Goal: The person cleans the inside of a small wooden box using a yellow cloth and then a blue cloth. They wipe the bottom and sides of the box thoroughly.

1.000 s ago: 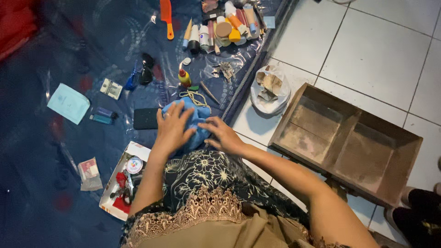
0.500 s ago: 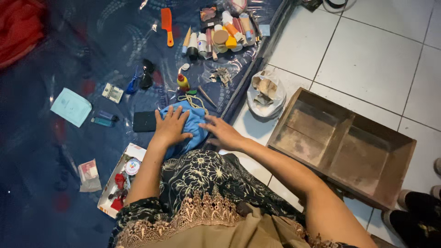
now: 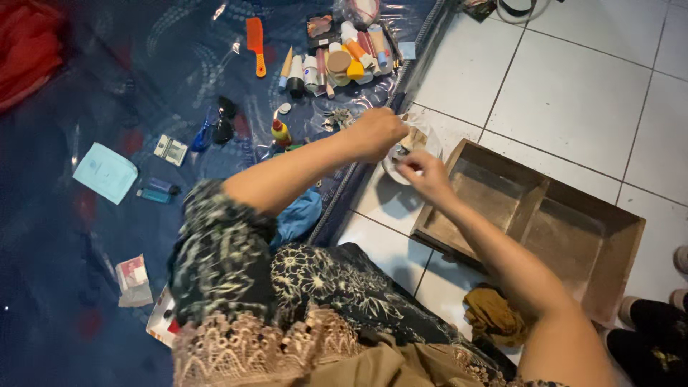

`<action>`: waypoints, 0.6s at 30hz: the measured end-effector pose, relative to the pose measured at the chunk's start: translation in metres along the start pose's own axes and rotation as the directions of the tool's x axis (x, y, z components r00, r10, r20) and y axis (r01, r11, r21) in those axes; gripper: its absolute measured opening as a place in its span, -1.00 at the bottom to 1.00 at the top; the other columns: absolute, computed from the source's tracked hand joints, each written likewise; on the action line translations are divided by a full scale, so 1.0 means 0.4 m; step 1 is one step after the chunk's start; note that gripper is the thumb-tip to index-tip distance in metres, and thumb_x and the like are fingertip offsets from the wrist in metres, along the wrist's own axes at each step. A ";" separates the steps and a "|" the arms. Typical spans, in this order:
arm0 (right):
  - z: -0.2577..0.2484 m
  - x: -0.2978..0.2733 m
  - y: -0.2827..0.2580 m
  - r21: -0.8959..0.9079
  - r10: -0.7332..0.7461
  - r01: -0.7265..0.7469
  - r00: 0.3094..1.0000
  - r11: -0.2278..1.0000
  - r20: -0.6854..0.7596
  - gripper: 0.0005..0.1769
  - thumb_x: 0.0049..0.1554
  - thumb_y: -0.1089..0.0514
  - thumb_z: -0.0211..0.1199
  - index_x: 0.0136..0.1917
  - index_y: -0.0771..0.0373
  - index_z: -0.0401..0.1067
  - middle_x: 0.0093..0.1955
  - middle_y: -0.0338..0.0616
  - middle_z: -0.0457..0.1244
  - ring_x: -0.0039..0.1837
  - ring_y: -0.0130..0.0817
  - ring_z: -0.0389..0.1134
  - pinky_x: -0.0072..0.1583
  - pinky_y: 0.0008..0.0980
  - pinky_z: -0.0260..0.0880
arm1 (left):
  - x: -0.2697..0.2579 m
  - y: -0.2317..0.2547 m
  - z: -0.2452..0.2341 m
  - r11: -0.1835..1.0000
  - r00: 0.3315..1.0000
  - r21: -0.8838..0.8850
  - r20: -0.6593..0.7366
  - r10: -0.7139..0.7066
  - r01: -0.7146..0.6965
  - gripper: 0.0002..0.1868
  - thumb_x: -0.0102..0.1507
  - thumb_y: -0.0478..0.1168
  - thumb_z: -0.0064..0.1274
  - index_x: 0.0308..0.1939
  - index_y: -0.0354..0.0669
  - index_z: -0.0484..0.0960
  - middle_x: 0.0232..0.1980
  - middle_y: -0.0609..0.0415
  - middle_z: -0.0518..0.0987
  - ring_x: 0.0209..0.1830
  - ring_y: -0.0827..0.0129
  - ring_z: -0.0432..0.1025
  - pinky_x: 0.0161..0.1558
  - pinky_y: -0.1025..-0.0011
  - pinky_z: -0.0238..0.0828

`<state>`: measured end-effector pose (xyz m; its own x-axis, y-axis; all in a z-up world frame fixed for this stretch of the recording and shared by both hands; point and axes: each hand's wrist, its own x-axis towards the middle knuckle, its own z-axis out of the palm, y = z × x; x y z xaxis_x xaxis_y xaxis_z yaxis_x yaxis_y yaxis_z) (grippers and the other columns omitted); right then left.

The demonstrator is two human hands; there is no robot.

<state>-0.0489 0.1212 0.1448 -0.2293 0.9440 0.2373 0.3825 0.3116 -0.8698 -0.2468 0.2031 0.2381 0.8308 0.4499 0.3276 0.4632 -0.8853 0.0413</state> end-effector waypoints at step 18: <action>0.080 -0.089 0.177 0.068 0.266 -0.285 0.941 0.956 0.208 -0.77 0.14 0.15 0.36 0.07 0.25 0.57 -0.10 -0.23 0.43 -0.12 -0.53 0.35 -0.07 -0.48 0.38 | -0.115 -0.551 0.177 0.392 0.266 -0.285 -0.393 -0.880 0.875 -0.88 0.29 -0.14 0.14 -0.17 -0.02 0.71 -0.11 -0.10 0.65 -0.06 -0.06 0.55 -0.04 -0.05 0.47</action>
<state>-0.0423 0.1060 0.0611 -0.3003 0.9489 -0.0976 0.3703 0.0217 -0.9287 -0.3652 0.3857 0.1473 -0.3078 0.8527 0.4221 0.8204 0.0132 0.5716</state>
